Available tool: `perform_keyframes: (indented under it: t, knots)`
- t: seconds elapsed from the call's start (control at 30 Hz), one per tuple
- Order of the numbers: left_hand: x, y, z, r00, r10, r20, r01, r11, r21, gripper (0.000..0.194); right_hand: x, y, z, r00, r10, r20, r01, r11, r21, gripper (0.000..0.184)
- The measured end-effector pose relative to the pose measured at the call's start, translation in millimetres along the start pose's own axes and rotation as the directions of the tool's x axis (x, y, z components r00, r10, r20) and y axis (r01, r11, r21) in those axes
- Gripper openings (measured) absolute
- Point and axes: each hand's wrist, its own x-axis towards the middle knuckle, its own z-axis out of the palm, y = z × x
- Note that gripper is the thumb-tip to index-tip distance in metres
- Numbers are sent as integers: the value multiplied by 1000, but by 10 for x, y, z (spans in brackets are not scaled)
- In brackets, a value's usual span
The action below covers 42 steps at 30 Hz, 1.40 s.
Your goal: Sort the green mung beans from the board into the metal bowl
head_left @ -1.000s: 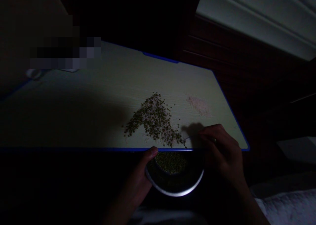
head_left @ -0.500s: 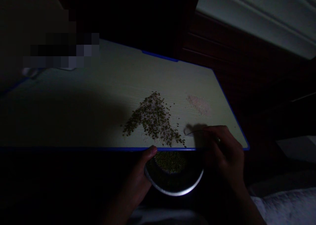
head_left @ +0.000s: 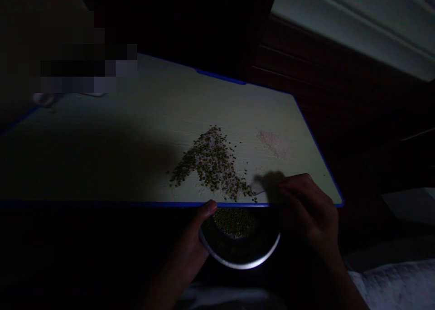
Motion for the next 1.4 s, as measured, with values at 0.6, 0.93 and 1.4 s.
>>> perform_keyframes:
  t: [0.6, 0.93, 1.4]
  knots:
    - [-47, 12, 35, 999, -15, -50, 18, 997, 69, 16, 34, 6, 12, 999, -29, 19, 29, 1000, -3, 18]
    - [-25, 13, 30, 1000, -17, -27, 18, 999, 44, 16, 19, -8, 4, 1000, -15, 26, 15, 1000, -1, 17]
    - [-12, 2, -9, 999, 3, -54, 0, 999, 39, 22, -69, -51, -2, 999, -12, 37, 10, 999, 45, 17]
